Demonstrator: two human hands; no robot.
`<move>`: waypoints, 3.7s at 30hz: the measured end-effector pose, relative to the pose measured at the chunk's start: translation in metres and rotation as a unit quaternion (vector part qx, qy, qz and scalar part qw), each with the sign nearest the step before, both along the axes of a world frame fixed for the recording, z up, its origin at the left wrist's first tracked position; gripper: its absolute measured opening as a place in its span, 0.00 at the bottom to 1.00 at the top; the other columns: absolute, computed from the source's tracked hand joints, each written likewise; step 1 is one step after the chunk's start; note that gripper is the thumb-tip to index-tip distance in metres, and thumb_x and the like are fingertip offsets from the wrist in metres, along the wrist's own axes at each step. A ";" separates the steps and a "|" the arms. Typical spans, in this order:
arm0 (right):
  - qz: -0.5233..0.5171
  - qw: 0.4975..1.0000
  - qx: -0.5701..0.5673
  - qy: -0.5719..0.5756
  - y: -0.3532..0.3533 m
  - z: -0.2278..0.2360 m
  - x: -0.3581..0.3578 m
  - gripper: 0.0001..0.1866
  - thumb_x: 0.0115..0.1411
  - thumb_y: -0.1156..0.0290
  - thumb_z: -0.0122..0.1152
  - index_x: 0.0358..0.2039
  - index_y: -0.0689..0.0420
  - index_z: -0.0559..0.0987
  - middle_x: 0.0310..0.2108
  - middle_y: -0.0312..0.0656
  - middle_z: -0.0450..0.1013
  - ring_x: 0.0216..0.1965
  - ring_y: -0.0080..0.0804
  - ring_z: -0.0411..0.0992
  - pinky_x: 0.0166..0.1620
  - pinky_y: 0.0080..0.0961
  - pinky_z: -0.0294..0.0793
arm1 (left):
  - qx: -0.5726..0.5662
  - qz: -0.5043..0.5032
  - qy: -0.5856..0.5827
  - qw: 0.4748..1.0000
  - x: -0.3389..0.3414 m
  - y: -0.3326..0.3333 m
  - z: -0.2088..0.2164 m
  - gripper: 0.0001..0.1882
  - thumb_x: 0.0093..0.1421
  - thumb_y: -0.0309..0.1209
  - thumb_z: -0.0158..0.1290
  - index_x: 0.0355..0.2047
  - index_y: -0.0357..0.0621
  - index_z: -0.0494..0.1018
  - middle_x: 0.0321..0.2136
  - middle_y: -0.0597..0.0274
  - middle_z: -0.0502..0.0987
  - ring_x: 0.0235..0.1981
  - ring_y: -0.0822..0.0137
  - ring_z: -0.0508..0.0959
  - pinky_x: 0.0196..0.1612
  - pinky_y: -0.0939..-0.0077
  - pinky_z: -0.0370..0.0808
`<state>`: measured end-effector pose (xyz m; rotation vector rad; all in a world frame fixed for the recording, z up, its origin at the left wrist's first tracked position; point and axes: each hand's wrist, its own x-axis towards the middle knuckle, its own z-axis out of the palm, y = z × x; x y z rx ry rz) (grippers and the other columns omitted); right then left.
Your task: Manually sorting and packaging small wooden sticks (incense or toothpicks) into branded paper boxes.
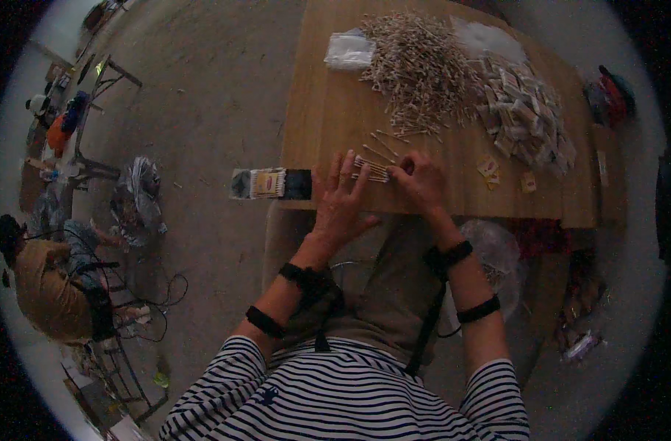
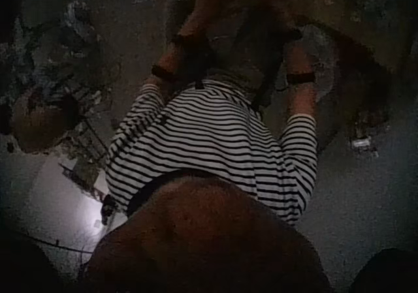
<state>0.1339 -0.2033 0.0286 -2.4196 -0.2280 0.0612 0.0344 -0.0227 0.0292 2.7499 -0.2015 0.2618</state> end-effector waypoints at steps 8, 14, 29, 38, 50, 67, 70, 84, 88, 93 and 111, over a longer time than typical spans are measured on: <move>0.006 1.000 -0.008 -0.008 -0.001 -0.005 0.002 0.18 0.52 0.55 0.69 0.28 0.58 0.78 0.28 0.44 0.76 0.31 0.43 0.75 0.35 0.39 0.72 | -0.048 -0.029 -0.014 0.998 0.004 0.001 -0.004 0.59 0.35 0.51 0.72 0.67 0.46 0.58 0.71 0.52 0.50 0.73 0.52 0.46 0.66 0.25 0.39; -0.028 0.999 0.022 0.012 0.007 -0.002 0.008 0.14 0.52 0.62 0.68 0.32 0.58 0.80 0.28 0.46 0.76 0.31 0.42 0.77 0.35 0.37 0.74 | 0.013 -0.057 0.016 0.998 0.013 -0.002 -0.014 0.64 0.40 0.62 0.65 0.71 0.44 0.50 0.73 0.53 0.46 0.74 0.54 0.46 0.67 0.27 0.33; 0.091 0.988 0.045 -0.117 0.027 -0.017 0.009 0.07 0.53 0.75 0.58 0.34 0.59 0.78 0.37 0.51 0.75 0.40 0.53 0.73 0.43 0.47 0.73 | 0.003 -0.061 -0.031 0.998 0.022 -0.010 -0.016 0.66 0.35 0.56 0.70 0.70 0.41 0.51 0.71 0.54 0.50 0.73 0.57 0.47 0.70 0.36 0.37; 0.061 0.990 -0.104 -0.070 0.010 -0.002 0.035 0.10 0.58 0.70 0.58 0.39 0.58 0.75 0.40 0.51 0.72 0.42 0.52 0.73 0.45 0.45 0.73 | 0.017 -0.062 -0.004 0.998 0.026 -0.012 -0.014 0.63 0.36 0.56 0.69 0.68 0.40 0.53 0.71 0.53 0.51 0.73 0.57 0.48 0.70 0.34 0.39; -0.023 0.978 -0.146 -0.145 -0.007 -0.008 0.070 0.08 0.53 0.72 0.60 0.34 0.57 0.79 0.38 0.51 0.73 0.43 0.54 0.73 0.45 0.46 0.74 | 0.017 -0.060 -0.014 0.998 0.025 -0.011 -0.015 0.61 0.39 0.58 0.67 0.67 0.39 0.55 0.71 0.52 0.51 0.73 0.55 0.49 0.68 0.31 0.43; 0.067 0.976 -0.064 -0.198 0.007 -0.021 0.050 0.07 0.52 0.73 0.60 0.32 0.60 0.78 0.33 0.50 0.74 0.40 0.51 0.73 0.43 0.45 0.72 | 0.017 -0.066 -0.011 0.998 0.025 -0.011 -0.013 0.61 0.40 0.59 0.66 0.68 0.41 0.54 0.71 0.54 0.51 0.73 0.57 0.48 0.68 0.32 0.41; 0.117 0.969 -0.077 -0.204 0.008 -0.022 0.049 0.07 0.52 0.74 0.57 0.31 0.60 0.78 0.34 0.51 0.74 0.40 0.52 0.73 0.43 0.45 0.72 | 0.017 -0.066 -0.011 0.998 0.025 -0.010 -0.011 0.61 0.39 0.59 0.67 0.68 0.41 0.55 0.71 0.54 0.51 0.73 0.57 0.48 0.68 0.32 0.41; 0.073 0.961 -0.221 -0.149 -0.014 -0.014 0.050 0.12 0.58 0.71 0.54 0.41 0.59 0.76 0.43 0.51 0.74 0.43 0.53 0.73 0.44 0.47 0.76 | 0.022 -0.068 -0.007 0.997 0.025 -0.012 -0.006 0.61 0.38 0.59 0.67 0.67 0.41 0.56 0.71 0.55 0.52 0.73 0.59 0.48 0.68 0.31 0.42; 0.062 0.985 -0.081 -0.137 -0.004 -0.014 0.049 0.10 0.57 0.70 0.58 0.38 0.59 0.77 0.39 0.52 0.74 0.43 0.54 0.73 0.45 0.47 0.73 | 0.014 -0.062 -0.009 0.998 0.024 -0.011 -0.009 0.61 0.37 0.58 0.68 0.67 0.41 0.56 0.71 0.55 0.51 0.73 0.59 0.49 0.68 0.31 0.43; -0.015 0.982 -0.085 -0.170 -0.006 -0.010 0.066 0.08 0.58 0.68 0.59 0.37 0.56 0.78 0.40 0.51 0.73 0.40 0.55 0.74 0.43 0.49 0.74 | 0.022 -0.064 0.003 0.998 0.024 -0.012 -0.007 0.61 0.37 0.57 0.68 0.68 0.41 0.56 0.71 0.56 0.50 0.73 0.59 0.49 0.68 0.31 0.43; 0.048 0.948 -0.207 -0.236 -0.018 -0.033 0.081 0.08 0.53 0.73 0.59 0.35 0.56 0.76 0.38 0.50 0.73 0.40 0.53 0.74 0.42 0.46 0.75 | 0.019 -0.063 -0.001 0.998 0.025 -0.013 -0.010 0.58 0.41 0.58 0.66 0.68 0.41 0.56 0.71 0.54 0.51 0.73 0.58 0.49 0.68 0.31 0.44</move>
